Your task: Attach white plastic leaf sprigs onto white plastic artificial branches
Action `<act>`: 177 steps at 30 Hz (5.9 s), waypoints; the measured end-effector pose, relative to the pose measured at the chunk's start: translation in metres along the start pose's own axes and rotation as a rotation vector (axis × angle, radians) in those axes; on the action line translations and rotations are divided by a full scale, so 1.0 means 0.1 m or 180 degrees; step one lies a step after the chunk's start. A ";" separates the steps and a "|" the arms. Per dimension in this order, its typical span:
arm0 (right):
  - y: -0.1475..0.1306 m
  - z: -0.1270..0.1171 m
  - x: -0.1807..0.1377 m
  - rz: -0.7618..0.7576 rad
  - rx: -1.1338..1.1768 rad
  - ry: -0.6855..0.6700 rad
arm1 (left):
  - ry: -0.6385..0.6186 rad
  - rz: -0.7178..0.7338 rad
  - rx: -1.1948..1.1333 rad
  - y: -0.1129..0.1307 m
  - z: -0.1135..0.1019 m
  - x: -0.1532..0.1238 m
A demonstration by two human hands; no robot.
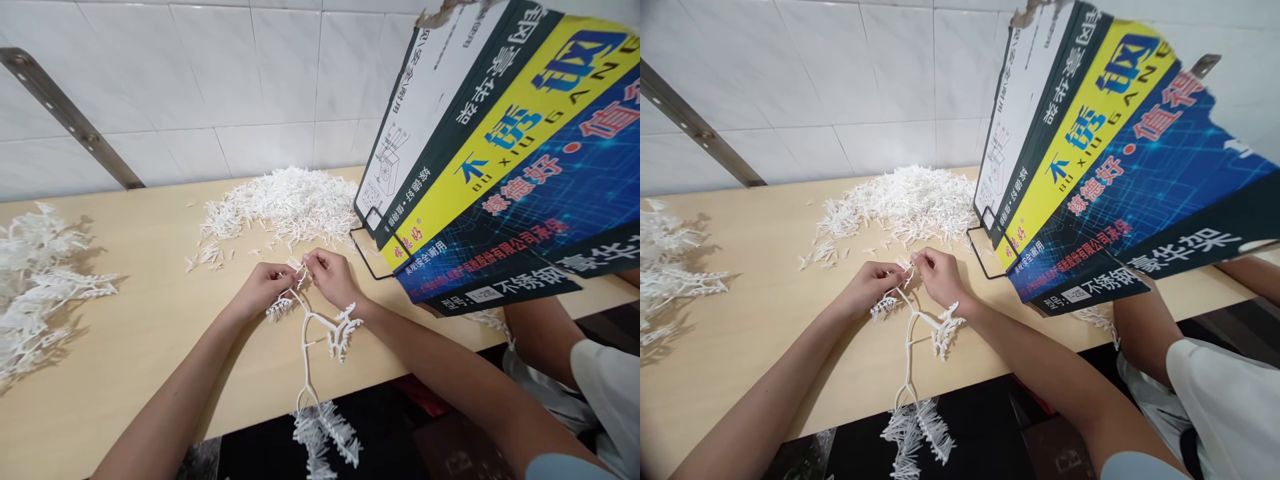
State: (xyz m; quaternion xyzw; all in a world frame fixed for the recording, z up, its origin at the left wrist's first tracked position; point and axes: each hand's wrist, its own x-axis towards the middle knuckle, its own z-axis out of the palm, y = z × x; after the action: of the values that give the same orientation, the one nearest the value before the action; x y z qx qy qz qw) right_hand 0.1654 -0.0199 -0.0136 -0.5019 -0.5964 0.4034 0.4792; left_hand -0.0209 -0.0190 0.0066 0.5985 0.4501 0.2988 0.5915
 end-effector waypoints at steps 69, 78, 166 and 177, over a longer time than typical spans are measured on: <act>-0.01 -0.16 0.21 -0.1149 -0.0460 -0.0150 | 0.0272 0.1119 0.1542 -0.03 0.07 -0.11; 0.02 -0.02 0.10 -0.0320 -0.0389 -0.1127 | 0.0985 0.0784 0.0439 -0.05 -0.02 -0.06; -0.12 -0.07 0.04 -0.0084 0.0485 -0.0729 | 0.0445 0.0547 0.0264 -0.03 0.00 -0.08; -0.10 -0.04 0.03 0.0234 0.0886 -0.0527 | 0.0220 0.0555 0.0567 -0.04 0.01 -0.08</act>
State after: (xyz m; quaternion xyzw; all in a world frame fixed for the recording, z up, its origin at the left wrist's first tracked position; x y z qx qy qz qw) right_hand 0.1676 -0.0183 -0.0029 -0.4172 -0.5535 0.5394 0.4782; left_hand -0.0243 -0.0270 0.0040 0.6749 0.4412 0.3284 0.4920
